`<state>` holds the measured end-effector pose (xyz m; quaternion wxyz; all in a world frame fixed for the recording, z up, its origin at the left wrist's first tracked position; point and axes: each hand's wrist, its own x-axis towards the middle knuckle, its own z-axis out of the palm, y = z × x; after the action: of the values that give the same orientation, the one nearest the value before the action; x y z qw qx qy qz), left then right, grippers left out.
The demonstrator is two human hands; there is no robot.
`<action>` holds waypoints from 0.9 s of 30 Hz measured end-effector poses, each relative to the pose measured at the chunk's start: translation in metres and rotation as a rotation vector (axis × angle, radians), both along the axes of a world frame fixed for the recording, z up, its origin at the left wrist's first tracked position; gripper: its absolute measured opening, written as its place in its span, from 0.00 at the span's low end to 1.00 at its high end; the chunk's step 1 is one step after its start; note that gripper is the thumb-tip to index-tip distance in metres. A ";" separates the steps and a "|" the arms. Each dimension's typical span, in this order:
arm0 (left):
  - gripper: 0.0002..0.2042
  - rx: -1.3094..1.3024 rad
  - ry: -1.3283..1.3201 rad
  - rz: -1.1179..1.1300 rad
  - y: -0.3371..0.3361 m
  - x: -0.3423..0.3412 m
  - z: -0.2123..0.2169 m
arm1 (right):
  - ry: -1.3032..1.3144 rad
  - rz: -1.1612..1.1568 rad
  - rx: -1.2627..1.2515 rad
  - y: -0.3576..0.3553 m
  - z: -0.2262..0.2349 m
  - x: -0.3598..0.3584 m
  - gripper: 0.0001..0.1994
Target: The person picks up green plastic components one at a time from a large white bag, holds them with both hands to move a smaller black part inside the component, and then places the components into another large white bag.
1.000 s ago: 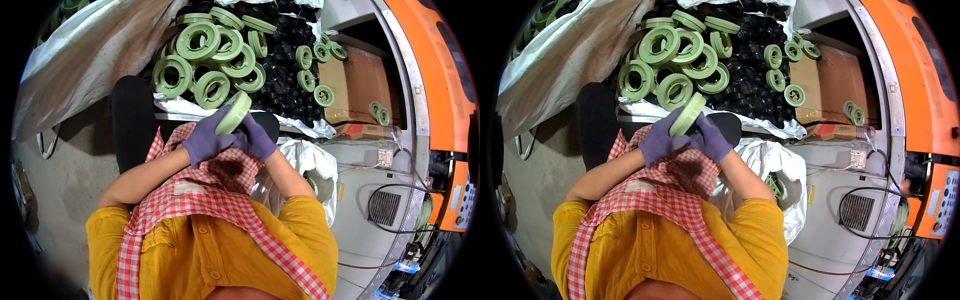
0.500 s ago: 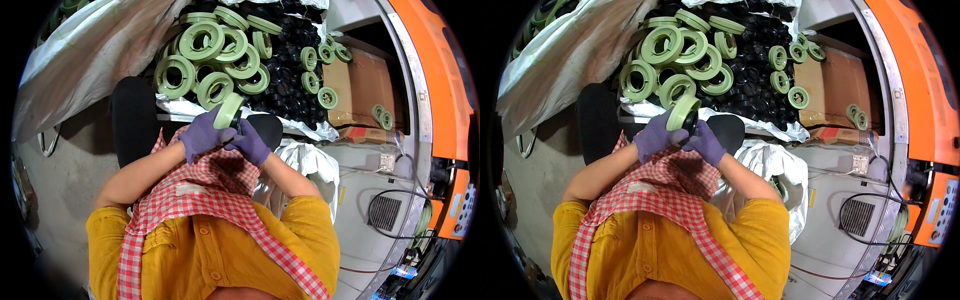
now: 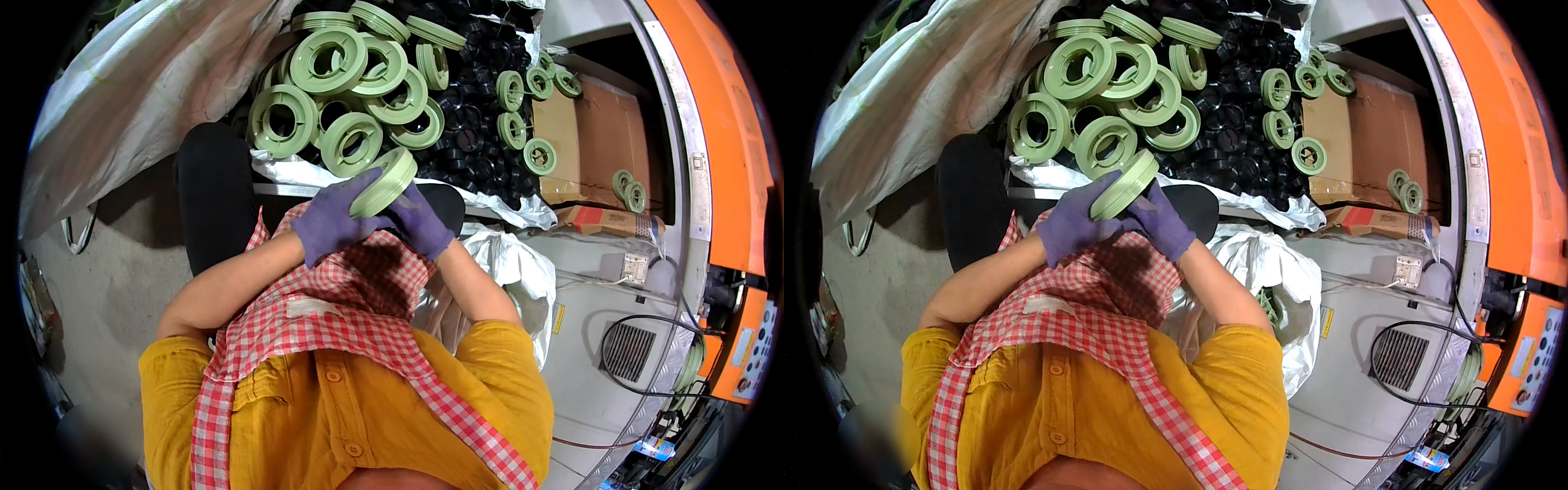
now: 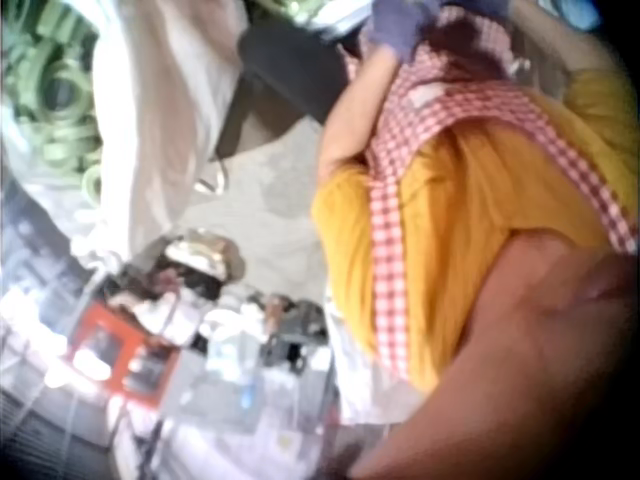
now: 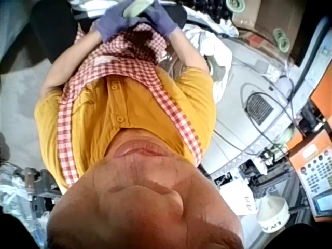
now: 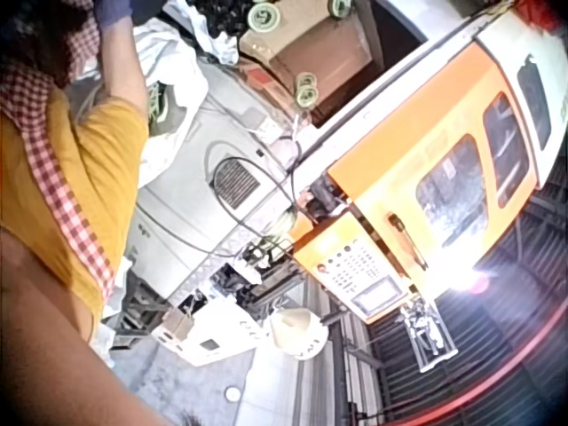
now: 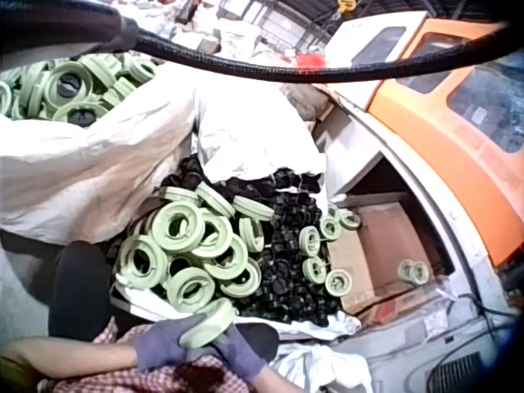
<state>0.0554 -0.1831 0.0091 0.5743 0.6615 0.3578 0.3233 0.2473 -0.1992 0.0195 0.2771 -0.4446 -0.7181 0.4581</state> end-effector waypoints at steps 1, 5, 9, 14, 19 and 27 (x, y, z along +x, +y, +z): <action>0.33 0.013 -0.024 0.012 0.000 0.000 0.000 | 0.083 -0.070 -0.092 0.000 -0.002 -0.002 0.35; 0.21 -0.627 -0.441 -0.144 0.021 -0.009 0.004 | -0.225 -0.088 0.474 -0.003 0.001 -0.018 0.24; 0.18 -0.808 -0.270 -0.180 0.032 -0.014 0.002 | -0.449 0.101 0.913 -0.003 -0.004 -0.019 0.12; 0.18 -0.522 -0.185 -0.226 0.036 -0.018 -0.017 | -0.447 0.234 0.856 0.001 0.008 -0.021 0.15; 0.22 -0.718 -0.535 -0.221 0.027 -0.013 0.002 | -0.199 -0.162 0.447 0.000 -0.004 -0.009 0.36; 0.25 -0.063 0.049 -0.083 0.020 -0.008 0.001 | 0.004 -0.392 -0.216 -0.009 -0.020 -0.012 0.34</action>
<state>0.0474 -0.1634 0.0101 0.5986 0.6652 0.3540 0.2717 0.2357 -0.2085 -0.0005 0.3132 -0.6017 -0.5642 0.4707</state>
